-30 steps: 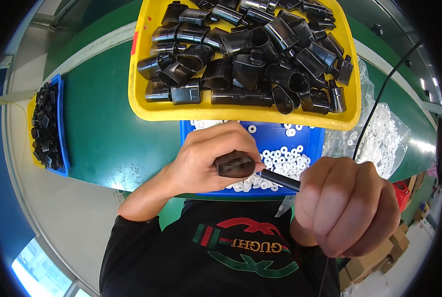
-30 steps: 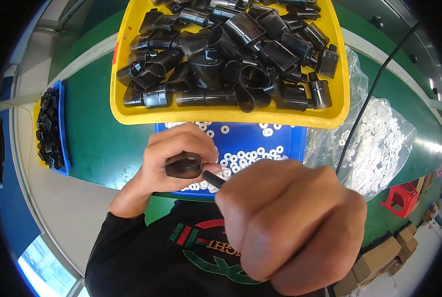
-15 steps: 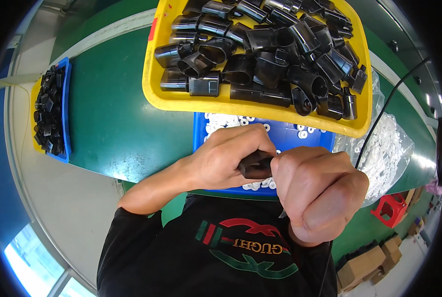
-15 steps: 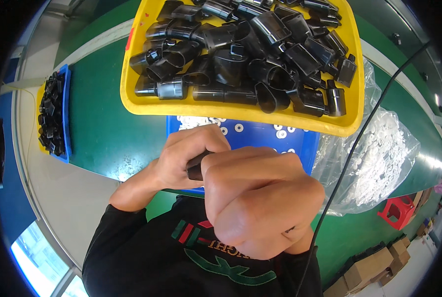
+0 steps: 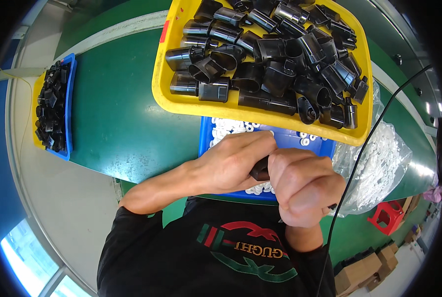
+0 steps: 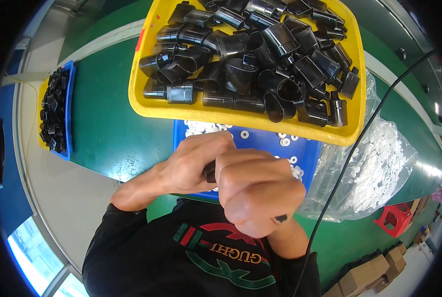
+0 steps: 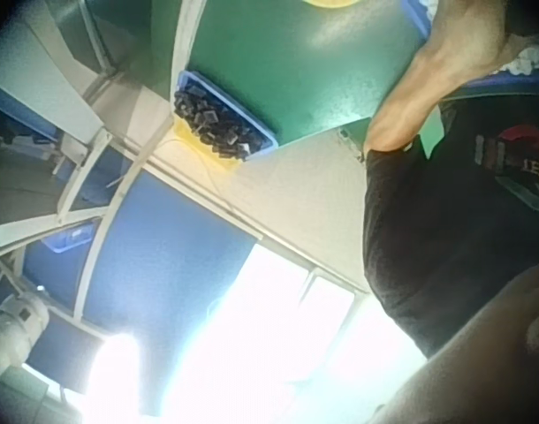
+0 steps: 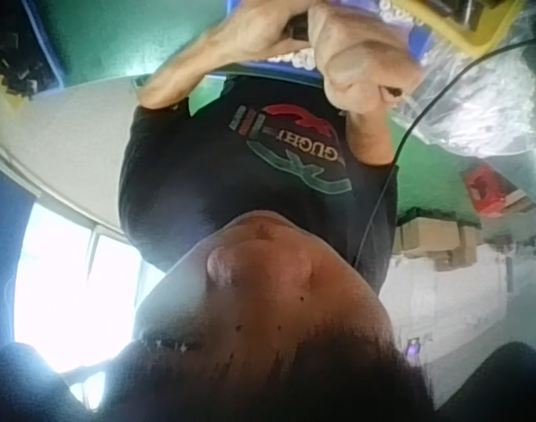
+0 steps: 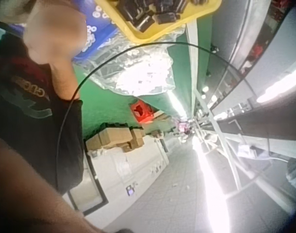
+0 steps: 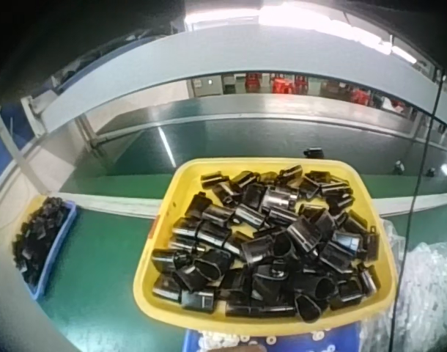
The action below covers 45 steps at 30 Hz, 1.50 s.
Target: The person repeatedly picks up black cylindrical plastic components from a yellow tray and inserts small white rings into them using a thin metal tool. The person then places the assembled parts back into the yellow tray. The process is continuous and repetitive throughout the video.
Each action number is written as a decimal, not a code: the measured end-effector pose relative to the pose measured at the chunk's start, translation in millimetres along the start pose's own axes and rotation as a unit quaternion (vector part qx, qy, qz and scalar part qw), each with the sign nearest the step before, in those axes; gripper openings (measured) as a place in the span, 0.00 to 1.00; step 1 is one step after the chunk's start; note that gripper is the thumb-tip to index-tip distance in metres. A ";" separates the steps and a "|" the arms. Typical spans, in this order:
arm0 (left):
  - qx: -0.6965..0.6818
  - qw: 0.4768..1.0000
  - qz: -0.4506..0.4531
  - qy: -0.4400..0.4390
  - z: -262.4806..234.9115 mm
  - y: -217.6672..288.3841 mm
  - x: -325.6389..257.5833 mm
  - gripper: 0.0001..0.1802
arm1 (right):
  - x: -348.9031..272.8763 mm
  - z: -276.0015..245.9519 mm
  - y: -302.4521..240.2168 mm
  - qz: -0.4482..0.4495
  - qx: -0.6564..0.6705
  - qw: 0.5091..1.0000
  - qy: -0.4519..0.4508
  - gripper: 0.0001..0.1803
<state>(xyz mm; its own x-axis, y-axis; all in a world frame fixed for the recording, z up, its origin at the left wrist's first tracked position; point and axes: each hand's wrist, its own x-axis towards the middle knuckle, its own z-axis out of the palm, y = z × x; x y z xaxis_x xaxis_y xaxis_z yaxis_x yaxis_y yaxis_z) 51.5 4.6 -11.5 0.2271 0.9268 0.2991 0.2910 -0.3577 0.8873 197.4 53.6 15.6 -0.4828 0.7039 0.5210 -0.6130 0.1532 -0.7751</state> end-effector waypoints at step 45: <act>-0.030 0.999 0.021 0.031 -7.8 2.1 3.8 0.18 | 16.2 13.4 -22.5 0.028 -0.006 0.999 0.028 0.20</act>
<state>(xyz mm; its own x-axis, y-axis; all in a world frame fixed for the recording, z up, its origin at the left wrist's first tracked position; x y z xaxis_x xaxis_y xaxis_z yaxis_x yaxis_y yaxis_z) 45.7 8.3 -5.7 0.1795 0.9174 0.3552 0.2251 -0.3898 0.8930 195.0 52.3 46.3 -0.4802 0.7490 0.4565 -0.5780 0.1213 -0.8070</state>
